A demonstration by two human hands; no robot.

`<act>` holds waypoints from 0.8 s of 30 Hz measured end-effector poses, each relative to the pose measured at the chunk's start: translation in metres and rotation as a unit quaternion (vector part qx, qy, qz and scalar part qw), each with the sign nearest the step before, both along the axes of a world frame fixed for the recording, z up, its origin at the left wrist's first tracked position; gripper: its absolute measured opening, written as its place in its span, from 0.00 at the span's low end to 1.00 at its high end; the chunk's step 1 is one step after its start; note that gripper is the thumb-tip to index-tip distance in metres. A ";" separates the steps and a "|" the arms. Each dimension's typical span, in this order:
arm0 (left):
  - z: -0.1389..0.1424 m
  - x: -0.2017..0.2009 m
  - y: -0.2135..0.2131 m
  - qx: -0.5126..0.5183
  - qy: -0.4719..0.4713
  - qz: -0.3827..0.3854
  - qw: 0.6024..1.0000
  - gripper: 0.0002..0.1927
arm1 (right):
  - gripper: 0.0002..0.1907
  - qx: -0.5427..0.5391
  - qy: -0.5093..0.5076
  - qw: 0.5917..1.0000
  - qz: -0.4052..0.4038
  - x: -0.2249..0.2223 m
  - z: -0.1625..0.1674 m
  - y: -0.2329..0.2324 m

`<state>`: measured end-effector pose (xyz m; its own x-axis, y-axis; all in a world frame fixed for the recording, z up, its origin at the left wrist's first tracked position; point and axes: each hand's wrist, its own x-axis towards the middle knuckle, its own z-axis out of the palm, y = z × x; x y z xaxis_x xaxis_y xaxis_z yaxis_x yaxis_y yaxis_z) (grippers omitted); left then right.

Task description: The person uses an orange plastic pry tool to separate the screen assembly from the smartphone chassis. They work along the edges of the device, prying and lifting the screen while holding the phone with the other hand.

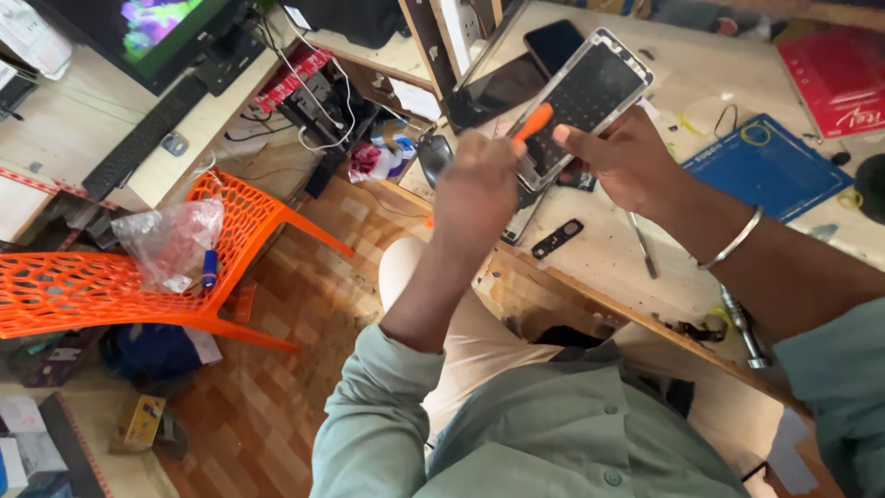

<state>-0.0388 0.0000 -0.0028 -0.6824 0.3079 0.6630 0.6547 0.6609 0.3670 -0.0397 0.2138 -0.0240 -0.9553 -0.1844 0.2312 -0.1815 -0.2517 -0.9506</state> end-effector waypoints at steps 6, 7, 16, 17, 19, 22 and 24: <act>0.000 0.015 -0.010 -0.043 -0.014 0.018 0.999 0.13 | 0.10 -0.005 0.020 1.000 -0.012 0.000 0.008 0.000; 0.001 0.014 -0.009 -0.029 0.003 -0.007 1.000 0.14 | 0.10 0.006 0.016 1.000 -0.015 0.002 0.007 -0.003; 0.004 0.006 -0.008 0.000 0.031 -0.002 1.000 0.04 | 0.13 -0.022 0.002 0.999 0.034 0.000 0.004 0.003; 0.005 0.004 -0.007 -0.002 0.021 -0.001 1.000 0.03 | 0.13 -0.013 -0.003 1.000 0.020 0.000 0.004 0.002; 0.006 0.001 -0.004 0.003 0.010 -0.010 1.000 0.03 | 0.13 0.013 -0.023 1.000 0.014 0.000 0.003 -0.001; 0.014 -0.010 -0.001 0.020 0.017 -0.042 0.999 0.03 | 0.15 -0.005 -0.023 0.999 0.047 0.001 0.004 -0.002; 0.018 -0.014 0.001 0.037 0.016 -0.070 0.997 0.03 | 0.16 -0.020 -0.008 0.998 0.067 0.001 0.006 0.003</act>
<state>-0.0527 0.0011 0.0156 -0.6143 0.3478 0.7083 0.7506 0.5344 0.3886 -0.0386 0.2164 -0.0185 -0.9265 -0.3011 0.2257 -0.1286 -0.3102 -0.9419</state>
